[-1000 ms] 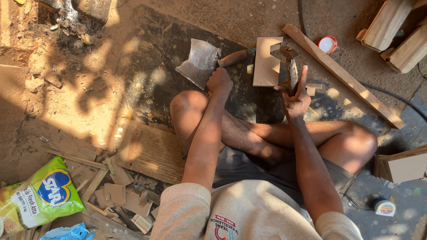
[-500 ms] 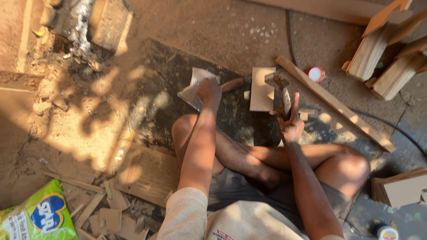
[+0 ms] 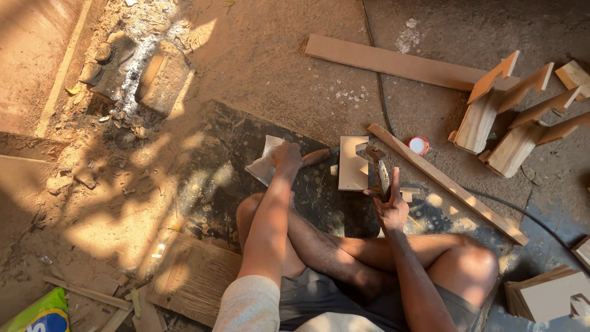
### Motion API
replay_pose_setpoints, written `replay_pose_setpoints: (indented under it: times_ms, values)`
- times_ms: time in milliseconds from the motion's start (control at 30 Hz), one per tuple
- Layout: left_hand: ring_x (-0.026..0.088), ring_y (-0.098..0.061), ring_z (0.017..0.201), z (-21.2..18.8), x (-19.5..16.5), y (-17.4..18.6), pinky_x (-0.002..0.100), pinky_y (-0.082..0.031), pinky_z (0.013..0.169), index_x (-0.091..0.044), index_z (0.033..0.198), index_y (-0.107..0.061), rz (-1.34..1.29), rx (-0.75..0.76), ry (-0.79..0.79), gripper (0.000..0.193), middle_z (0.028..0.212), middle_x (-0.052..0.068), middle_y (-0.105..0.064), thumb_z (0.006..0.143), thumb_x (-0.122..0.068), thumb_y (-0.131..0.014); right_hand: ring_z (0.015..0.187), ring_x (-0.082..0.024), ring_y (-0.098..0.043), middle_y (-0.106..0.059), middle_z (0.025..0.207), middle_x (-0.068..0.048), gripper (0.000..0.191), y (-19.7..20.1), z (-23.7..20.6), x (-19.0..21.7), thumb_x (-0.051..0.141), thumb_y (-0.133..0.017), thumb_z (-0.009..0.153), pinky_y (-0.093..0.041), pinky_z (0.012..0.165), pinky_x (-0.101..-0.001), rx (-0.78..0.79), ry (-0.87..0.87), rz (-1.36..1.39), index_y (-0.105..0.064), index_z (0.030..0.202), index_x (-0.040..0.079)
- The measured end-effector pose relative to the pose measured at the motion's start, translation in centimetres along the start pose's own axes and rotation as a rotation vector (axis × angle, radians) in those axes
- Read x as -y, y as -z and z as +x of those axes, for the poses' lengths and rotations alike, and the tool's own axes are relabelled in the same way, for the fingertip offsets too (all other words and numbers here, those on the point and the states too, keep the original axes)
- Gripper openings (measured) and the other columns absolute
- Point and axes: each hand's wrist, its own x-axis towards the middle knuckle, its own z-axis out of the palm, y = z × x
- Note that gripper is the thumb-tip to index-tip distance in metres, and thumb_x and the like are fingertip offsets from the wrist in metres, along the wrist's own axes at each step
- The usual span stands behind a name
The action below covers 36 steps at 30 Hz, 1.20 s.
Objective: The person sits cross-legged on the floor assembling small cut wooden pieces. They hold a shaped wood piece against a slat, position nails, and drive the nails in with a hammer, working on piece after piece among scattered wood scraps.
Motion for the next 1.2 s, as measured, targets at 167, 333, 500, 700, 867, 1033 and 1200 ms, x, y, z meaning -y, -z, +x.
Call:
replay_pose_setpoints:
  times_ms: [167, 333, 500, 700, 867, 1033, 1200]
  values:
    - [0.037, -0.070, 0.111, 0.8, 1.3, 0.2, 0.048, -0.059, 0.089, -0.007, 0.108, -0.077, -0.138, 0.119, 0.005, 0.028, 0.120, 0.017, -0.072, 0.082, -0.019, -0.077, 0.099, -0.024, -0.075, -0.076, 0.116, -0.015, 0.094, -0.1, 0.0, -0.4, 0.014, -0.078, 0.089, -0.060, 0.083, -0.0378, 0.029, -0.028, 0.039, -0.026, 0.167, 0.017]
    - [0.037, -0.070, 0.112, 0.6, 1.4, -0.1, 0.049, -0.059, 0.089, -0.006, 0.109, -0.078, -0.224, 0.085, 0.053, 0.024, 0.121, 0.017, -0.072, 0.087, -0.014, -0.070, 0.092, -0.025, -0.076, -0.073, 0.122, -0.017, 0.096, 0.0, 0.1, -0.5, 0.012, -0.078, 0.085, -0.060, 0.079, -0.0389, 0.030, -0.062, 0.015, -0.027, 0.166, 0.017]
    - [0.038, -0.070, 0.111, 0.3, 1.3, 0.3, 0.048, -0.058, 0.090, -0.006, 0.109, -0.077, -0.176, 0.047, 0.048, 0.025, 0.118, 0.019, -0.072, 0.087, -0.013, -0.068, 0.093, -0.029, -0.076, -0.076, 0.112, -0.016, 0.097, 0.4, 0.4, 0.4, 0.016, -0.080, 0.085, -0.060, 0.079, -0.0396, 0.027, -0.026, 0.005, -0.025, 0.166, 0.016]
    - [0.040, -0.070, 0.106, -0.9, 1.9, 0.4, 0.050, -0.057, 0.088, -0.008, 0.105, -0.075, -0.274, -0.016, 0.098, 0.024, 0.111, 0.020, -0.073, 0.087, -0.021, -0.069, 0.094, -0.028, -0.076, -0.078, 0.109, -0.012, 0.096, 1.1, -0.3, 0.8, 0.001, -0.069, 0.086, -0.060, 0.083, -0.0378, 0.043, 0.067, 0.040, -0.021, 0.169, 0.013]
    - [0.038, -0.071, 0.103, -3.6, 3.0, 0.1, 0.049, -0.057, 0.088, -0.013, 0.096, -0.077, -0.463, -0.026, -0.060, 0.015, 0.110, 0.012, -0.075, 0.087, -0.022, -0.068, 0.101, -0.024, -0.078, -0.080, 0.109, -0.009, 0.094, 1.4, -0.5, 1.4, -0.002, -0.066, 0.090, -0.061, 0.089, -0.0363, 0.041, 0.119, 0.125, -0.018, 0.170, 0.011]
    - [0.039, -0.069, 0.107, -6.4, 0.5, -1.8, 0.049, -0.056, 0.092, -0.017, 0.093, -0.080, -0.328, 0.344, -0.108, 0.016, 0.110, 0.013, -0.075, 0.084, -0.020, -0.067, 0.101, -0.023, -0.078, -0.077, 0.120, -0.013, 0.095, 1.3, -0.4, 2.2, 0.004, -0.076, 0.092, -0.062, 0.086, -0.0348, 0.000, 0.123, 0.104, -0.020, 0.169, 0.012]
    - [0.043, -0.070, 0.107, -6.1, -1.8, -3.5, 0.052, -0.057, 0.091, -0.010, 0.098, -0.078, -0.268, 0.190, -0.052, 0.018, 0.111, 0.021, -0.074, 0.091, -0.019, -0.064, 0.098, -0.025, -0.077, -0.076, 0.113, -0.012, 0.102, 1.2, -0.3, 2.3, 0.015, -0.092, 0.090, -0.061, 0.083, -0.0364, -0.008, 0.064, 0.047, -0.024, 0.167, 0.013]
